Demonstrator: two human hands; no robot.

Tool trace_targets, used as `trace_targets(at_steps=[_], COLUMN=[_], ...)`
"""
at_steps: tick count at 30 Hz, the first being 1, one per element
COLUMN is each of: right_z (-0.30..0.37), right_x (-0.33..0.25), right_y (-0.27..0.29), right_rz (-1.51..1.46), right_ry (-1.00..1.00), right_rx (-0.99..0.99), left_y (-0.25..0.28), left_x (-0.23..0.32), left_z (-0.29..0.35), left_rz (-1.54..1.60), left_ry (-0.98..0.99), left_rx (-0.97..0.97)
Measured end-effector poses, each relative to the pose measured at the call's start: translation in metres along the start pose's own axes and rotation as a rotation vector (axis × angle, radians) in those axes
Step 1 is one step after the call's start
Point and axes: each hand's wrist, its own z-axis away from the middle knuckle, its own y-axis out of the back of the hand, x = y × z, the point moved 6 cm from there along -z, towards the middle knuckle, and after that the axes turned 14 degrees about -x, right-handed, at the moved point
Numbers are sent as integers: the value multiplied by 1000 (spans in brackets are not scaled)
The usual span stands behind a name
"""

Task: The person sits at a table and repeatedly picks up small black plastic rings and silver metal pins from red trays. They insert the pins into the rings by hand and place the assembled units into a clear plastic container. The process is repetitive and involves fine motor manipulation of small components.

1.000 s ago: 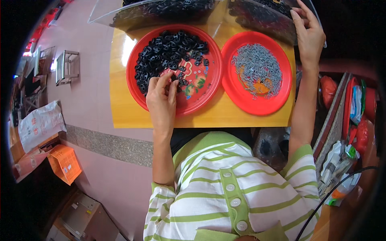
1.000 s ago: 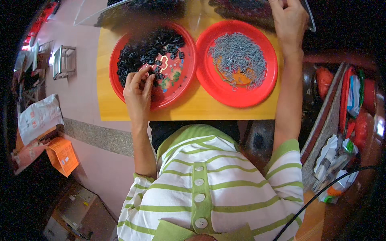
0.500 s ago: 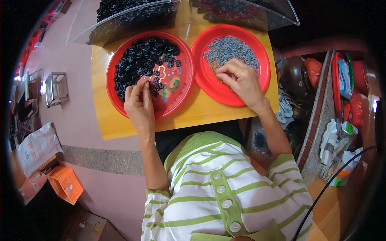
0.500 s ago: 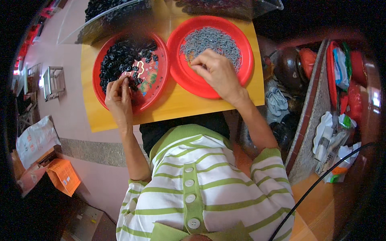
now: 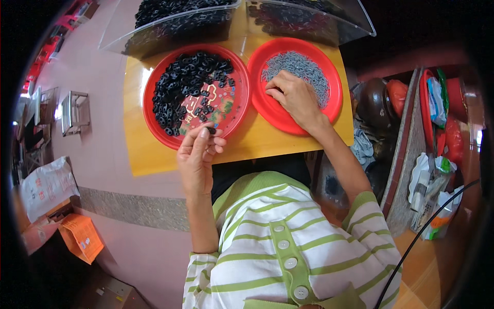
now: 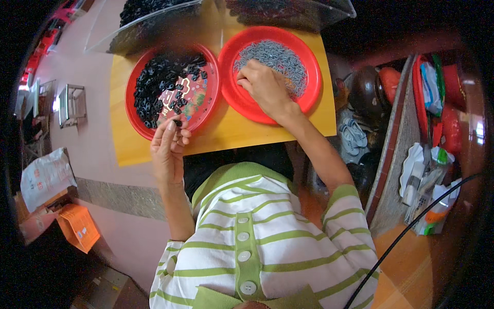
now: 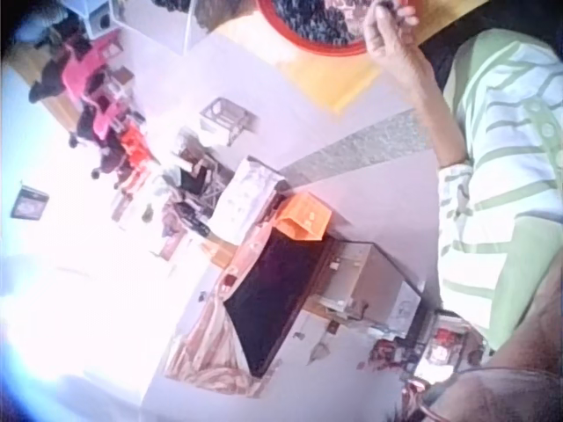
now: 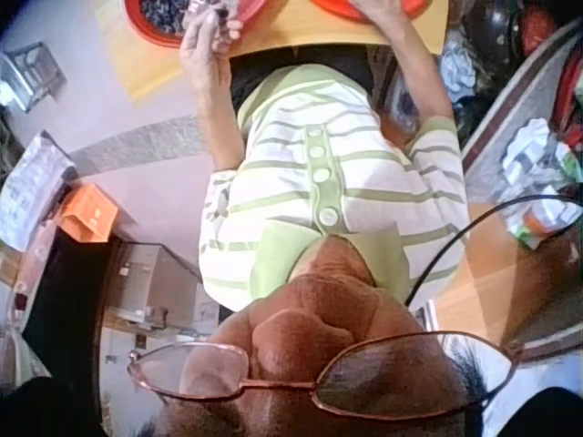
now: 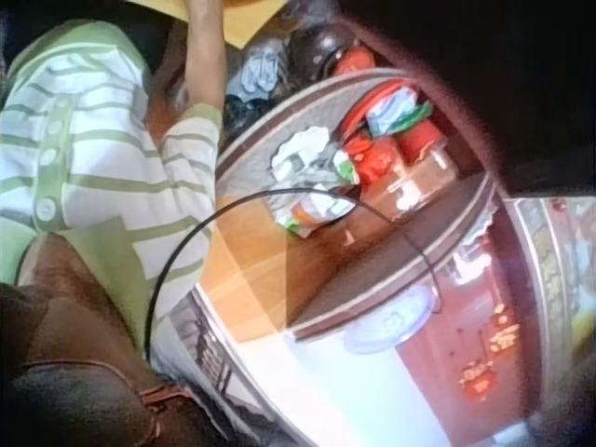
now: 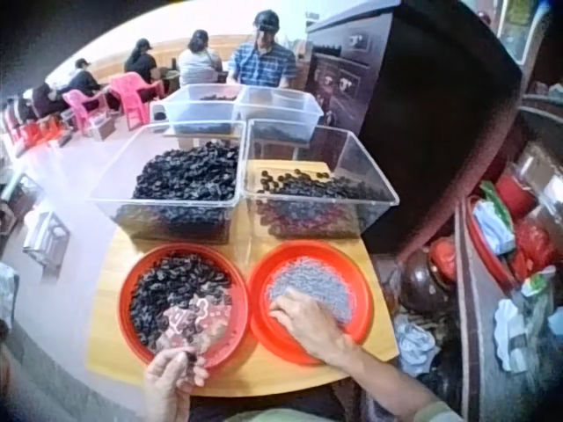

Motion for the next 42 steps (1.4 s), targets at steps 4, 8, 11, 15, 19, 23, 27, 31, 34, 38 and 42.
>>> trace_targets(at_steps=[4, 8, 11, 15, 19, 23, 27, 31, 34, 38, 42], right_z=[-7, -7, -7, -4, -2, -6, -3, 4, 12, 21, 24], right_x=[4, 2, -1, -4, -7, -12, -10, 4, 13, 14, 15], right_y=[2, 7, 8, 5, 1, 0, 9, 10, 6, 1, -6], right_rz=[-93, -37, 21, 105, 178, 170, -29, -234, -550, -859, -958], right_ry=[-18, -92, -91, -4, 26, 61, -6, -95, -213, -230, -168], right_rx=[-17, -70, -99, -100, -123, -161, -158, -148, -191, -204, -117], left_y=[-3, -3, -5, -13, -19, -26, -28, -23, -24, -30, -35], left_x=[-5, -8, -10, -12, -16, -22, -25, -27, -25, -24, -27], left_z=[7, 9, 7, 3, 0, -1, 0, 0, 0, -2, -5], left_rz=[62, 43, 25, 23, 18, 6, 1, -13, -12, -15, -28], left_ry=[2, -1, 11, 50, 71, 103, 126, 108, 107, 115, 129], left_rx=[-24, -31, -25, -55, -76, -99, -103, -89, -89, -101, -134])
